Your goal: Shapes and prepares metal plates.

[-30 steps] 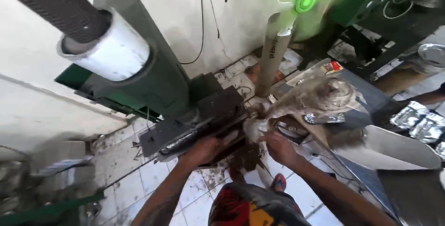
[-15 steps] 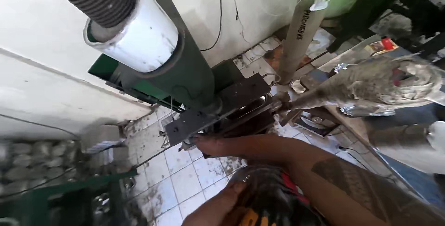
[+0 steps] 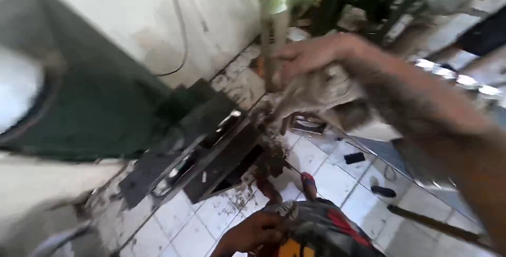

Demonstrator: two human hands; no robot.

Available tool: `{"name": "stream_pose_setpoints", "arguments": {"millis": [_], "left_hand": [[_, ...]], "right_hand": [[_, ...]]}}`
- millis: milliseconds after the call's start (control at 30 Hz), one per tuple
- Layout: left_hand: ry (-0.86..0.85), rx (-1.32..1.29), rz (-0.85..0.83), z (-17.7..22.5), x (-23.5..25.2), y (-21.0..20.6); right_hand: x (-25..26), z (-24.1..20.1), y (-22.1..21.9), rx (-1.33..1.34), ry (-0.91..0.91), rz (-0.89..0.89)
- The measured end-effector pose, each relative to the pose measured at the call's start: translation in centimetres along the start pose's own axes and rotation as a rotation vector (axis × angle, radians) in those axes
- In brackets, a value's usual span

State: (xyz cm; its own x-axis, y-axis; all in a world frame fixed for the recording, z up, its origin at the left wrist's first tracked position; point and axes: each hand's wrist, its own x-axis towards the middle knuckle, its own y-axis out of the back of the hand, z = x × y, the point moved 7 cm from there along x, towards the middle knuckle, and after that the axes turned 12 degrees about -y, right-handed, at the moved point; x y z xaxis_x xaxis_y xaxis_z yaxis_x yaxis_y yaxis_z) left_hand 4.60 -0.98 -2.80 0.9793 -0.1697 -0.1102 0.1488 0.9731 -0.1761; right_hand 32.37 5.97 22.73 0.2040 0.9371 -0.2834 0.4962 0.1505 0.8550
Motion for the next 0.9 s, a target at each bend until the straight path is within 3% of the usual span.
{"name": "stream_pose_setpoints", "arguments": {"millis": [33, 100, 167, 233, 333, 400, 533, 633, 733, 900], "left_hand": [[0.028, 0.055, 0.050, 0.1, 2.0, 0.8], [0.112, 0.245, 0.171, 0.4, 6.6, 3.6], [0.203, 0.488, 0.204, 1.5, 12.9, 6.2], [0.273, 0.702, 0.091, 2.6, 20.6, 7.9], [0.304, 0.936, -0.136, 2.9, 32.8, 8.8], [0.289, 1.068, -0.238, 2.3, 39.4, 9.0], [0.090, 1.132, -0.375, 1.7, 47.6, 9.9], [0.108, 1.193, -0.466, -1.7, 49.8, 11.7], [0.201, 1.191, -0.473, -3.3, 50.8, 13.0], [0.068, 0.982, -0.427, -3.1, 50.5, 12.7]], "right_hand": [[-2.0, 2.5, -1.3, 0.131, -0.300, -0.088], [-4.6, 11.3, -8.1, 0.216, -0.153, 0.047], [-8.4, 19.2, -16.6, 0.225, -0.142, -0.166], [-14.1, 25.6, -25.1, 0.256, -0.359, -0.309], [-20.2, 33.3, -36.5, 0.270, -0.793, -0.280], [-22.4, 37.0, -42.8, 0.250, -0.948, -0.237], [-22.0, 39.6, -44.5, 0.283, -1.033, -0.249], [-22.2, 40.7, -45.6, 0.332, -1.057, -0.279], [-22.5, 42.4, -47.8, 0.361, -1.075, -0.257], [-22.5, 41.0, -45.7, 0.373, -1.068, -0.242]]}}
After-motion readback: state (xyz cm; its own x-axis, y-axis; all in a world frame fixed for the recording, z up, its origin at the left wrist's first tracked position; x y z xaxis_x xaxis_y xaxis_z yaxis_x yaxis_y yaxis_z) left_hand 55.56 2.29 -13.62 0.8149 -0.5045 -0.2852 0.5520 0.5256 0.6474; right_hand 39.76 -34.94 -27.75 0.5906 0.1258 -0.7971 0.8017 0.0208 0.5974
